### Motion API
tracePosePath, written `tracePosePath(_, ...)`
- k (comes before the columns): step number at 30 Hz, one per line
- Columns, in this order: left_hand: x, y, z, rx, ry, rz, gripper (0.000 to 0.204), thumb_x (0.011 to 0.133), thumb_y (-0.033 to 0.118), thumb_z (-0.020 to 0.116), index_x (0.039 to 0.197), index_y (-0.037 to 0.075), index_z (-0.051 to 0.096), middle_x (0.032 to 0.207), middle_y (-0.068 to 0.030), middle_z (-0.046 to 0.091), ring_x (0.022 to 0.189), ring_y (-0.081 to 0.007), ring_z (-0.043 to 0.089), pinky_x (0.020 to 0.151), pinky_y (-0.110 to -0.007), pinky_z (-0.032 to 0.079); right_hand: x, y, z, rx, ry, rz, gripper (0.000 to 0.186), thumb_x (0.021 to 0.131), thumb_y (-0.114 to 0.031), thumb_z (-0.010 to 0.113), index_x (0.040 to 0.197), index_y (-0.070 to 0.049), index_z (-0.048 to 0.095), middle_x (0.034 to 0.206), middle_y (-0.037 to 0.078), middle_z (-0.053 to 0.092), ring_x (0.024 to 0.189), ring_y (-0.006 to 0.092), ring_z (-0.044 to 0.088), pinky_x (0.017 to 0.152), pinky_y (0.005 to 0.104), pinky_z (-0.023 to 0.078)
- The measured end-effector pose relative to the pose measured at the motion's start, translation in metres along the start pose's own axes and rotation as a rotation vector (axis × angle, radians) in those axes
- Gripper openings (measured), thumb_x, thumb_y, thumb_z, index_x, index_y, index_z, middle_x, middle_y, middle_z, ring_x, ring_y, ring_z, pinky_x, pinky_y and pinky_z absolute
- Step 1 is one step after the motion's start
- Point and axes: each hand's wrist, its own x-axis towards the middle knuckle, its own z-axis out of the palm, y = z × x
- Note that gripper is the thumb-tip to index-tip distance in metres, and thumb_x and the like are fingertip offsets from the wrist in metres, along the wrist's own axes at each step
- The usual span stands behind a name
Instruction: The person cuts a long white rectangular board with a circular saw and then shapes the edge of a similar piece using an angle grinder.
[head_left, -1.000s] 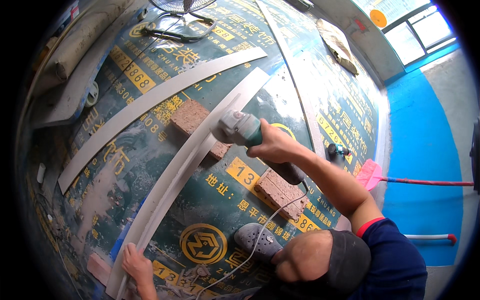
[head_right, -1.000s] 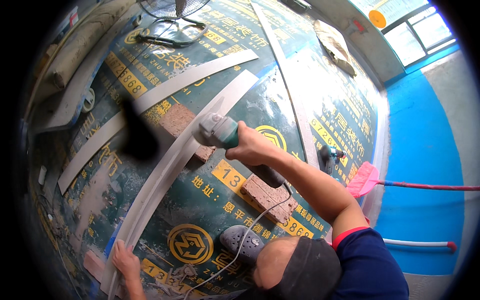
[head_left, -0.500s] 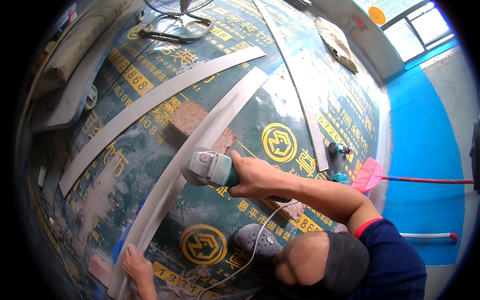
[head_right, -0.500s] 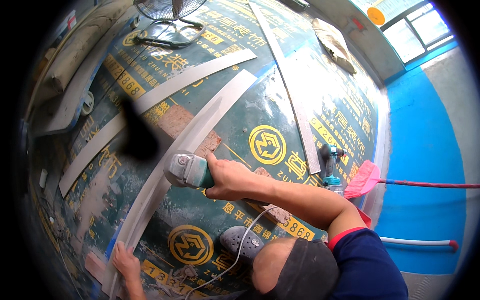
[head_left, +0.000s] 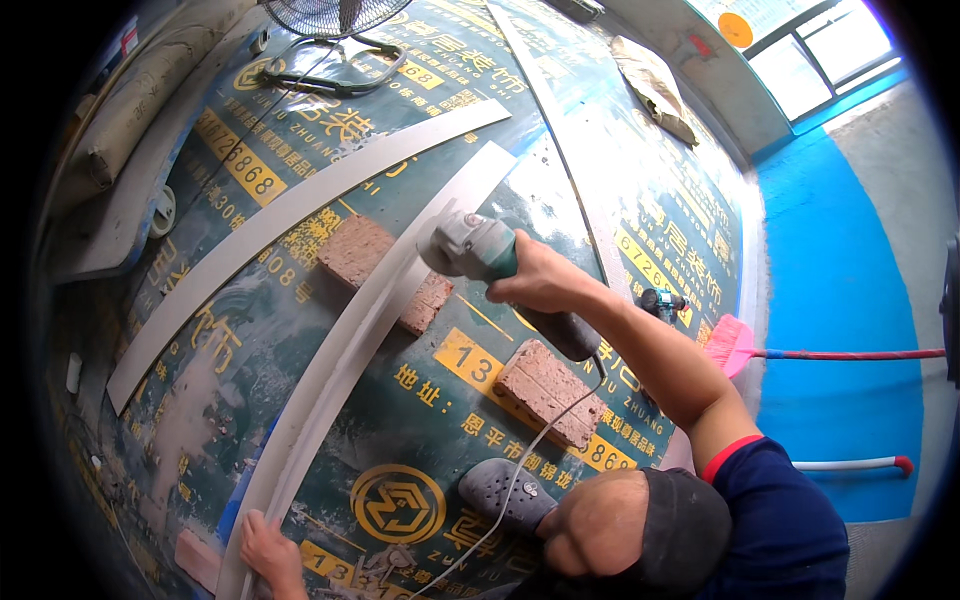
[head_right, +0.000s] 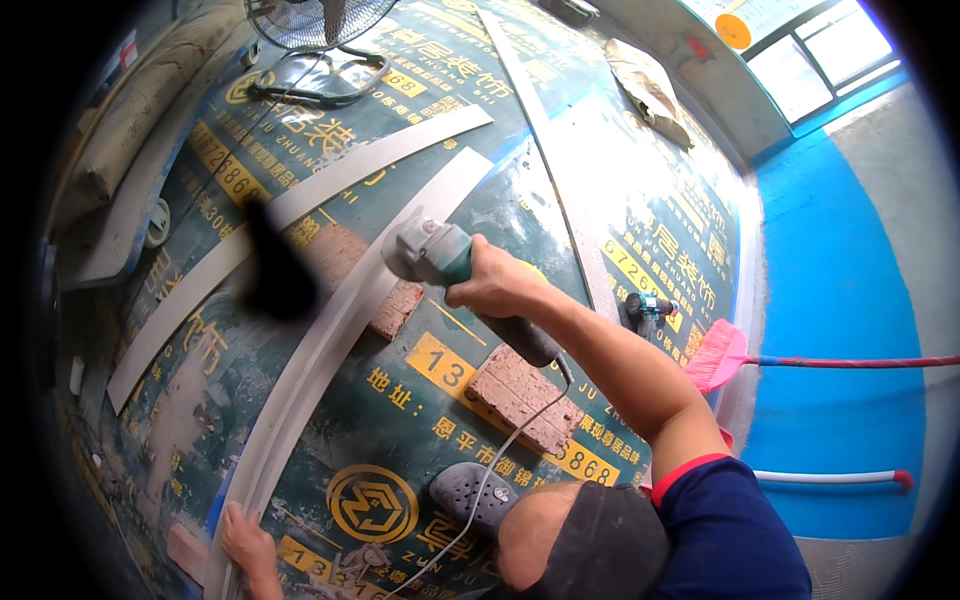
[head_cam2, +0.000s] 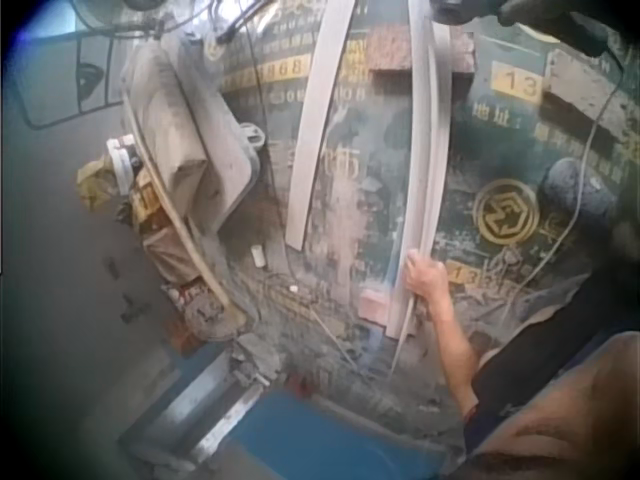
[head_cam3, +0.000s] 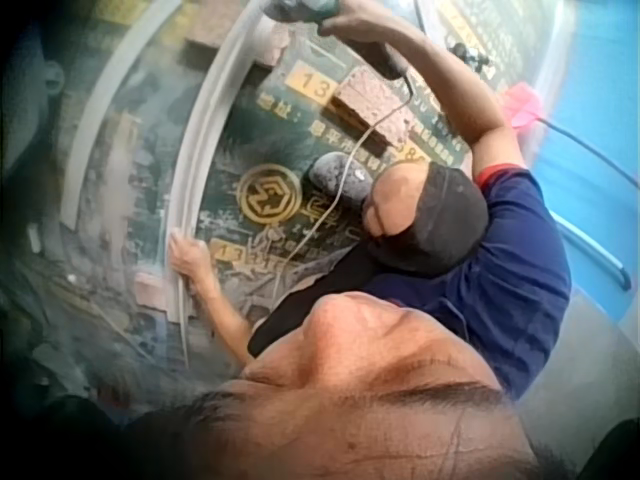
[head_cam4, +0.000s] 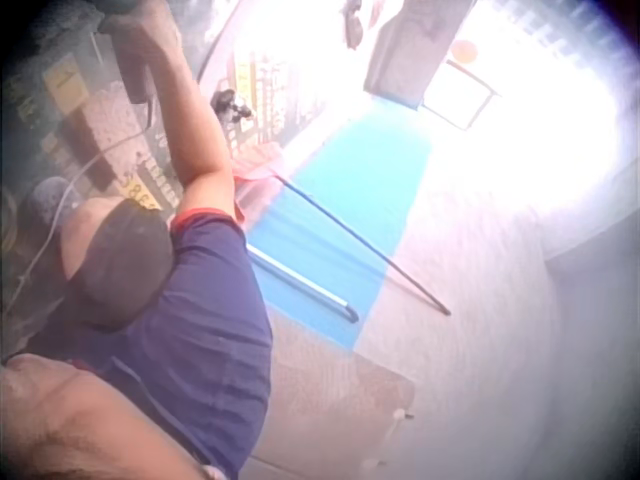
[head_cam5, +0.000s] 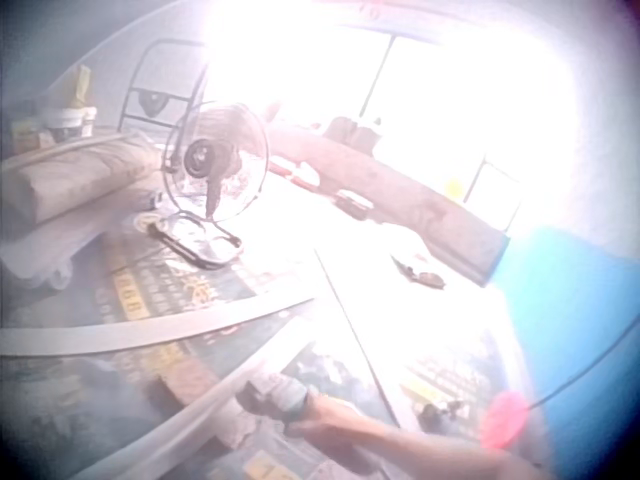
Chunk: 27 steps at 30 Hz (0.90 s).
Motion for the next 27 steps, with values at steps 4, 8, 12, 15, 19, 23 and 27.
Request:
tracePosePath(4, 0.002, 0.004, 0.005, 0.016, -0.023, -0.002, 0.019, 0.087, 0.010, 0.063, 0.091, 0.002, 0.046, 0.091, -0.0207, 0.055, 0.088, -0.0465, 0.056, 0.070, -0.055, 0.040, 0.010, 0.013, -0.014, 0.083, 0.035, 0.089, 0.068, 0.069, -0.028, 0.077, 0.122, 0.006, 0.050, 0.103, 0.021, 0.065, 0.098, 0.0297, 0.065, 0.088, 0.0363, 0.051)
tracePosePath(8, 0.001, 0.000, 0.004, -0.001, -0.001, 0.030, 0.019, 0.087, 0.009, 0.063, 0.092, 0.002, 0.047, 0.091, -0.0208, 0.055, 0.090, -0.0462, 0.056, 0.071, -0.056, 0.041, 0.017, 0.013, -0.023, 0.097, 0.042, 0.096, 0.069, 0.069, -0.028, 0.078, 0.120, 0.009, 0.049, 0.102, 0.022, 0.065, 0.094, 0.0296, 0.066, 0.083, 0.0369, 0.053)
tracePosePath(12, 0.002, 0.003, 0.002, 0.013, -0.005, 0.018, 0.019, 0.086, 0.008, 0.064, 0.092, 0.001, 0.047, 0.092, -0.0207, 0.055, 0.091, -0.0459, 0.056, 0.072, -0.055, 0.041, 0.004, 0.002, -0.019, 0.094, -0.003, 0.063, 0.070, 0.071, -0.029, 0.077, 0.122, 0.008, 0.047, 0.102, 0.024, 0.065, 0.095, 0.0309, 0.066, 0.084, 0.0369, 0.054)
tracePosePath(15, 0.004, 0.005, 0.004, 0.005, -0.009, 0.025, 0.019, 0.087, 0.008, 0.064, 0.091, 0.001, 0.047, 0.091, -0.0210, 0.055, 0.090, -0.0461, 0.056, 0.071, -0.055, 0.041, -0.006, 0.004, 0.004, 0.018, -0.056, 0.055, 0.068, 0.074, -0.029, 0.076, 0.121, 0.008, 0.044, 0.103, 0.028, 0.065, 0.097, 0.0351, 0.067, 0.086, 0.0400, 0.055)
tracePosePath(19, 0.001, -0.005, 0.005, 0.013, -0.019, 0.032, 0.019, 0.089, 0.013, 0.063, 0.097, 0.003, 0.049, 0.094, -0.0221, 0.057, 0.086, -0.0484, 0.055, 0.070, -0.056, 0.038, -0.043, -0.055, 0.019, -0.053, -0.212, 0.014, 0.062, 0.077, -0.029, 0.073, 0.117, 0.007, 0.043, 0.101, 0.031, 0.065, 0.097, 0.0425, 0.067, 0.088, 0.0452, 0.054)
tracePosePath(23, 0.003, 0.000, 0.006, 0.003, -0.018, 0.037, 0.019, 0.088, 0.011, 0.064, 0.093, 0.002, 0.048, 0.092, -0.0218, 0.056, 0.088, -0.0475, 0.056, 0.070, -0.056, 0.039, -0.053, -0.058, 0.034, -0.057, -0.250, -0.101, 0.058, 0.076, -0.028, 0.070, 0.113, 0.007, 0.043, 0.101, 0.033, 0.065, 0.100, 0.0467, 0.065, 0.087, 0.0481, 0.053)
tracePosePath(27, 0.002, 0.001, 0.002, 0.030, -0.030, 0.012, 0.019, 0.087, 0.008, 0.064, 0.092, 0.001, 0.046, 0.091, -0.0208, 0.055, 0.090, -0.0460, 0.057, 0.071, -0.055, 0.041, -0.043, -0.055, 0.024, -0.061, -0.196, -0.031, 0.060, 0.076, -0.026, 0.072, 0.115, 0.008, 0.042, 0.101, 0.032, 0.065, 0.100, 0.0448, 0.065, 0.088, 0.0466, 0.053)
